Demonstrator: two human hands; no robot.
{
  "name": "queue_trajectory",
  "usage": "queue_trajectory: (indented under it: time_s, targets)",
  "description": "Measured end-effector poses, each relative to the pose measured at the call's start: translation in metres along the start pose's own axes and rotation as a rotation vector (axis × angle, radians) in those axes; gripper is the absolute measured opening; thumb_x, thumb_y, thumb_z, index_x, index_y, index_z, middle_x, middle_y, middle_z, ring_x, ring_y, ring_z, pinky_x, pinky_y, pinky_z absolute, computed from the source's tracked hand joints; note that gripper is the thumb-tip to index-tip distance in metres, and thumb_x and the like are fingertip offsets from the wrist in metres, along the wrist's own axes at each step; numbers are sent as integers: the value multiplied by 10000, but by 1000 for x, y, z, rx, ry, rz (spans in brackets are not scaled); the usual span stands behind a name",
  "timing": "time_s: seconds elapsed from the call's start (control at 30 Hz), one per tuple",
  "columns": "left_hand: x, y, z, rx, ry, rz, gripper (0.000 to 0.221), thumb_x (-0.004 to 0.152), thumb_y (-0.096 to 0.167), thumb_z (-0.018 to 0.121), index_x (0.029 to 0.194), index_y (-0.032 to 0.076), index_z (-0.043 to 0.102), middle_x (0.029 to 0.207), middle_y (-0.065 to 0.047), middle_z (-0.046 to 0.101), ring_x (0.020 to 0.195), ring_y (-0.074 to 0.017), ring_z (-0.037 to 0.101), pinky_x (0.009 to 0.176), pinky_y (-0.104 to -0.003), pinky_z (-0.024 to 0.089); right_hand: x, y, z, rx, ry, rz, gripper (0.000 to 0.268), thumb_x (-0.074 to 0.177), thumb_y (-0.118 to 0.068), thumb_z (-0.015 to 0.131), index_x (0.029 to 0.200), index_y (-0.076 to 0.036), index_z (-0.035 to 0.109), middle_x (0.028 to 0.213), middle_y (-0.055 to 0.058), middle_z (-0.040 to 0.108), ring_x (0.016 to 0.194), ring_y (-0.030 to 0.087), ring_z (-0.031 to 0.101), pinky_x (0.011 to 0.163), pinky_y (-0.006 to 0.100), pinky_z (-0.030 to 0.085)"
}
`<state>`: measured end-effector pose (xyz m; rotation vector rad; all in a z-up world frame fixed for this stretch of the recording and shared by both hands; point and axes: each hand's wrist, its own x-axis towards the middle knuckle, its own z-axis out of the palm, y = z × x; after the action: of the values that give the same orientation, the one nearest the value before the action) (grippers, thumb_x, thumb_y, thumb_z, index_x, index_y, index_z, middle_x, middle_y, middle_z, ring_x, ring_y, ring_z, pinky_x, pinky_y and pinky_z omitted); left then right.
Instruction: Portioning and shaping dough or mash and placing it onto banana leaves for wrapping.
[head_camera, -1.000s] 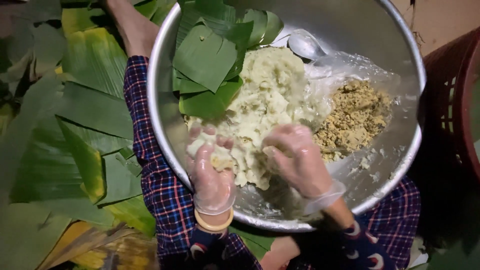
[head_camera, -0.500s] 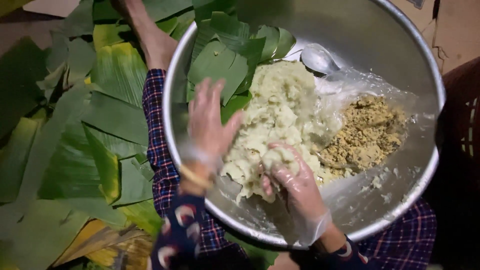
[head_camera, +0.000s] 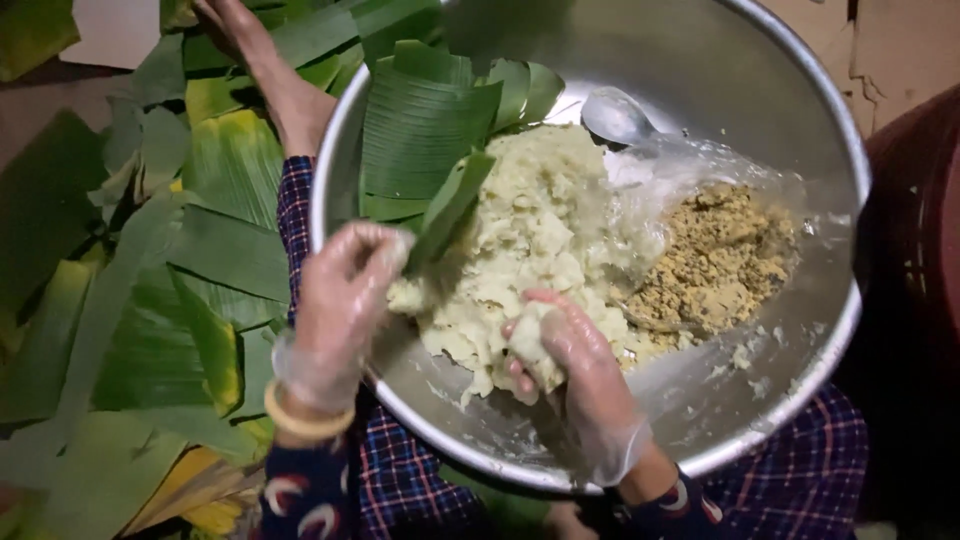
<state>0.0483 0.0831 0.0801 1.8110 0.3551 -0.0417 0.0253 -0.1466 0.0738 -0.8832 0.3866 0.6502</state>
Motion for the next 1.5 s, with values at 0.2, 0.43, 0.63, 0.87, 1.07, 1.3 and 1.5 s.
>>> queue_trajectory:
  time_s: [0.2, 0.43, 0.63, 0.87, 1.07, 1.3, 1.5]
  targets:
    - [-67, -39, 36, 0, 2, -185, 242, 918, 222, 695, 1146, 142, 688, 1016, -105, 749, 952, -197, 686, 881, -348, 574, 8, 3, -26, 103, 56, -205, 501, 988, -166, 448, 1470, -39, 391, 962, 180, 624, 767, 269, 671, 547, 290, 570]
    - [-81, -14, 57, 259, -242, 104, 666, 805, -16, 718, 1421, -47, 465, 1255, -374, 580, 1178, -531, 572, 1011, -607, 478, 16, 5, -38, 184, 178, -201, 385, 938, -208, 607, 1292, -150, 468, 1163, 155, 666, 782, 262, 687, 472, 235, 511]
    - [-79, -14, 100, 857, -432, -32, 1131, 765, 331, 915, 1611, 141, 190, 1599, -303, 202, 1461, -504, 214, 1143, -697, 186, 26, 15, -55, 126, 161, -224, 335, 947, -75, 555, 1263, -157, 478, 1184, 164, 664, 698, 264, 683, 433, 244, 515]
    - [-85, -46, 89, 345, -15, 258, 480, 852, -12, 501, 1331, -20, 537, 1291, -215, 627, 1097, -356, 652, 978, -399, 534, 14, 7, -41, 385, -63, -186, 591, 851, 1, 650, 1390, -131, 446, 1194, 127, 566, 860, 199, 625, 634, 248, 602]
    - [-103, -78, 71, 364, 384, 469, 387, 858, -193, 579, 1221, -74, 636, 1194, -193, 675, 1161, -313, 656, 1096, -324, 507, 6, 5, -22, 351, 105, -197, 352, 968, -210, 648, 1304, -150, 563, 1122, 76, 652, 786, 151, 666, 533, 214, 613]
    - [-84, -44, 60, -572, 231, -393, 598, 929, 394, 479, 1451, 103, 492, 1557, -59, 486, 1441, -189, 441, 1209, -330, 304, 13, 15, -37, 232, 105, -168, 289, 988, -263, 691, 1225, -113, 620, 1060, 56, 688, 757, 129, 675, 508, 197, 613]
    - [-96, -99, 86, 450, 608, 38, 536, 1045, 338, 563, 1531, 213, 376, 1588, 114, 418, 897, -24, 474, 699, -199, 317, 13, 21, -39, -95, 115, -211, 285, 993, -256, 596, 1261, -198, 517, 949, -27, 619, 715, 60, 587, 505, 138, 483]
